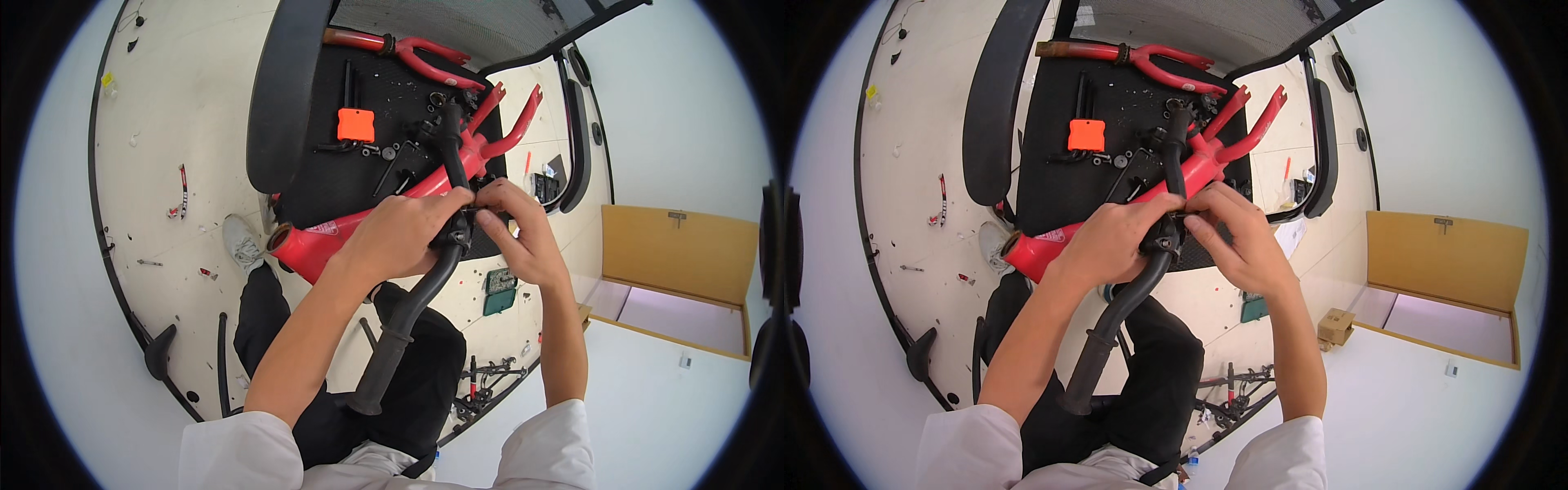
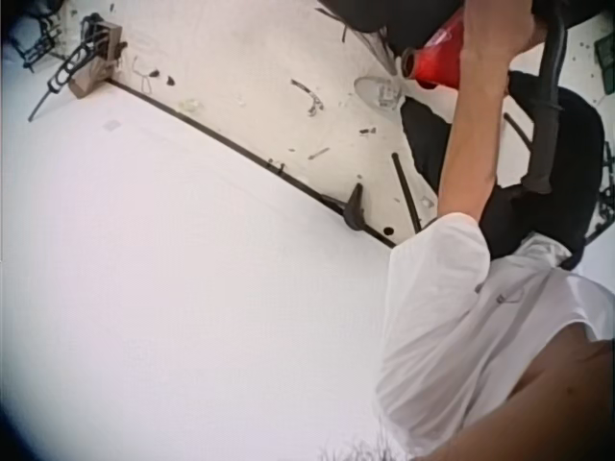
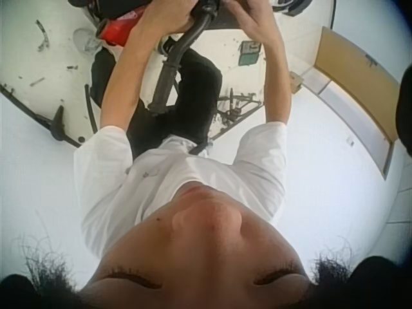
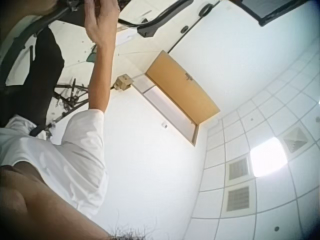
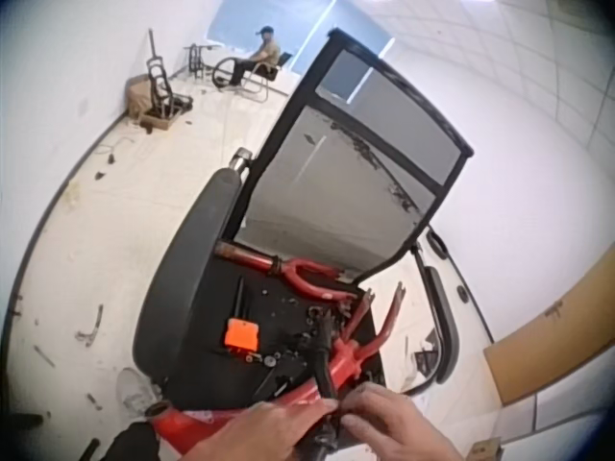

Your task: The person assembles a red bicycle handlebar by inserting a metal tube, attaching black grips, and securing components with bolts and washers. The person uses a hammer to tap the tube into place and tightens fasteners by hand.

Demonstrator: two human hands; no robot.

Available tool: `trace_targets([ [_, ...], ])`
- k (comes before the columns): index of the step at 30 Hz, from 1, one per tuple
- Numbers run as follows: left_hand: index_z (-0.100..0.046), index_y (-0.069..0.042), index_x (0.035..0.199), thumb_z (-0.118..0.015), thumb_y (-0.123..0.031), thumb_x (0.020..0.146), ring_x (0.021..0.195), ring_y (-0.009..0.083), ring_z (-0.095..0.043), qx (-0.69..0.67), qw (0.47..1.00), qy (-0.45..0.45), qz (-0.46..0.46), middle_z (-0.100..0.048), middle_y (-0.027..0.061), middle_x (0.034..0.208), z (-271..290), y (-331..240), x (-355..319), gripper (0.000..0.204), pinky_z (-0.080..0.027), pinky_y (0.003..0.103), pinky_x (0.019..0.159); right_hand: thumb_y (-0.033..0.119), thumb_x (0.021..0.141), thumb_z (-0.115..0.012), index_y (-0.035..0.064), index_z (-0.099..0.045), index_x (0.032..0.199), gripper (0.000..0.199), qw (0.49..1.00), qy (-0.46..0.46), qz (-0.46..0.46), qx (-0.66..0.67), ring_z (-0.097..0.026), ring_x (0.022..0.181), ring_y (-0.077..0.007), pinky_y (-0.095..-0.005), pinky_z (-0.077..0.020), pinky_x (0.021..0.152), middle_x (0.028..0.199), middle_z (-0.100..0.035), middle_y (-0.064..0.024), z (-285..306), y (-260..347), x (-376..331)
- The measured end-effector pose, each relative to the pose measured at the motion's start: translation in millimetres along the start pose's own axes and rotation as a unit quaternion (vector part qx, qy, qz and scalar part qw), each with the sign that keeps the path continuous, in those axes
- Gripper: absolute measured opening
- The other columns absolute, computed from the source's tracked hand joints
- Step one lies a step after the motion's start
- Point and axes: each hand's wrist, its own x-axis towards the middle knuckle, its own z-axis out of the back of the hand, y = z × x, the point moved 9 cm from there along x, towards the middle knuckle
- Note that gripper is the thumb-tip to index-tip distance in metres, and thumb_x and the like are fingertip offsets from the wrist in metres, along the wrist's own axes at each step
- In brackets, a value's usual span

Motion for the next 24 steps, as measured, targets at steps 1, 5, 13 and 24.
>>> trace_targets([
  [1,-0.053,-0.006,0.118,-0.078,-0.005,0.066,0.07,0.0382,-0.066,-0.001,1.0,-0.007,-0.005,-0.067,0.016,0.078,0,0,-1,0.058,-0.052,0.045,0.06,0.009,0.088,-0.066,-0.0028,-0.063,0.097,0.015,0.999,-0.019,0.037,0.014,-0.061,0.083,-0.0244,-0.0327,-0.0492,0.076,0.095,-0.06,-0.0122,2,0,1],
  [5,-0.055,-0.006,0.119,-0.078,-0.004,0.065,0.069,0.0361,-0.066,-0.006,0.999,-0.026,-0.023,-0.066,0.0144,0.079,1,-1,-3,0.058,-0.053,0.043,0.059,0.005,0.088,-0.066,-0.0028,-0.063,0.097,0.013,0.993,-0.064,0.094,0.037,-0.061,0.083,-0.0246,-0.0326,-0.0492,0.077,0.096,-0.06,-0.0122,5,4,3],
  [13,-0.064,-0.004,0.118,-0.08,-0.005,0.065,0.067,0.03,-0.067,0.019,0.996,-0.05,-0.07,-0.068,0.0113,0.086,8,-11,-4,0.055,-0.054,0.037,0.057,0.005,0.083,-0.07,-0.0021,-0.061,0.086,0.012,0.994,-0.032,0.03,0.099,-0.057,0.084,-0.0224,-0.0319,-0.0473,0.075,0.093,-0.057,-0.0107,4,1,0],
  [24,-0.063,-0.008,0.125,-0.071,-0.012,0.075,0.066,0.0273,-0.063,-0.031,0.996,-0.015,-0.079,-0.059,0.0073,0.075,4,-27,-8,0.051,-0.051,0.038,0.06,0.0,0.077,-0.07,-0.0004,-0.059,0.083,0.013,0.992,-0.034,0.097,0.067,-0.054,0.08,-0.0227,-0.0315,-0.0444,0.073,0.09,-0.055,-0.0111,19,15,-12],
])
